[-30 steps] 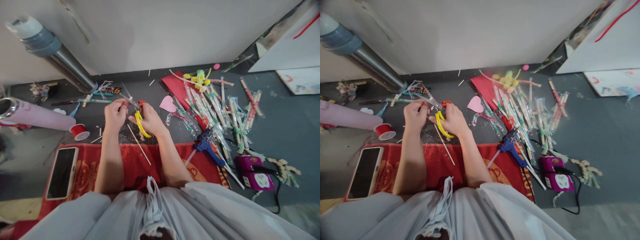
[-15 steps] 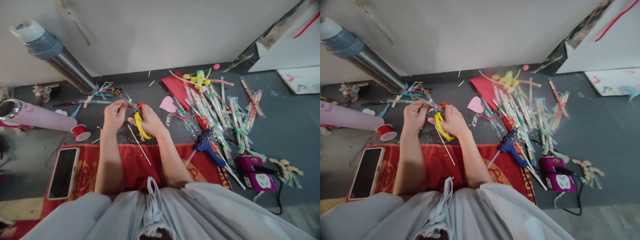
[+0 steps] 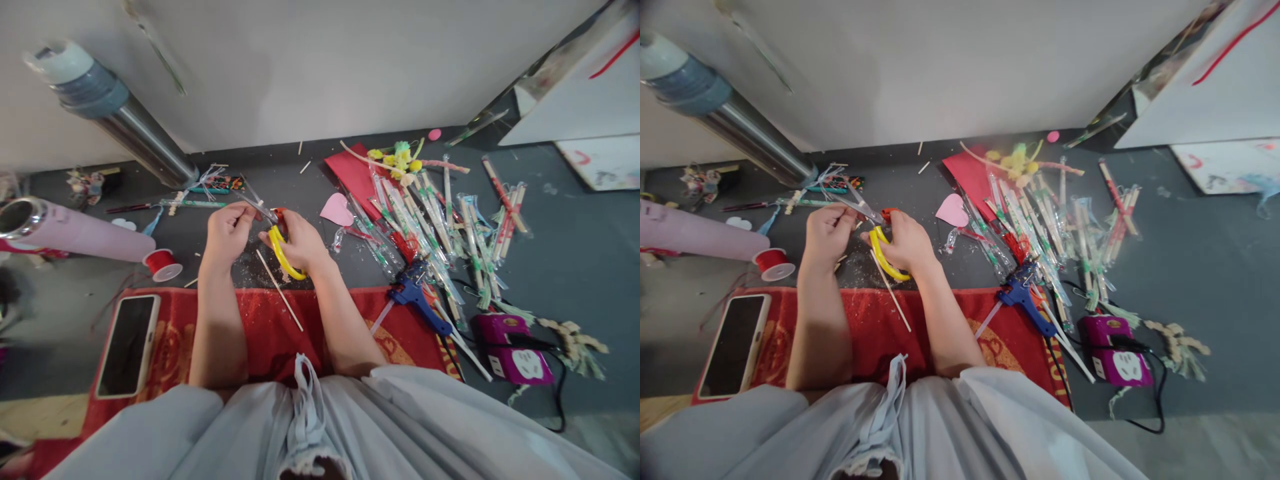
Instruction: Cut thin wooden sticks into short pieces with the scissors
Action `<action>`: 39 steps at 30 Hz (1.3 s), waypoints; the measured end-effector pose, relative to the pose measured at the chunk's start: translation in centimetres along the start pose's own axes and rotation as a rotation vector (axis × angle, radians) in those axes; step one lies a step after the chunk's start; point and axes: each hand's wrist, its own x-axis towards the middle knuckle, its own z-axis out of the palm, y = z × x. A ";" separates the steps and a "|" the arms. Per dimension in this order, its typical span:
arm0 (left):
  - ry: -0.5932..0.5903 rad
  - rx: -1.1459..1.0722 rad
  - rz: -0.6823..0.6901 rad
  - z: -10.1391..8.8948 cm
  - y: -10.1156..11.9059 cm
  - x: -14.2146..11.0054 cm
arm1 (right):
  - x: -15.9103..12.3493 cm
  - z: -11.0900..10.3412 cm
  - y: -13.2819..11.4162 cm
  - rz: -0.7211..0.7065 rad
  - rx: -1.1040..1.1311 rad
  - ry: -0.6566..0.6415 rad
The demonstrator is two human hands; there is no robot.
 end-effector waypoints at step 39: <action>-0.144 -0.432 -0.292 0.3 -0.2 -0.3 | -0.1 0.0 0.6 -0.030 0.032 0.024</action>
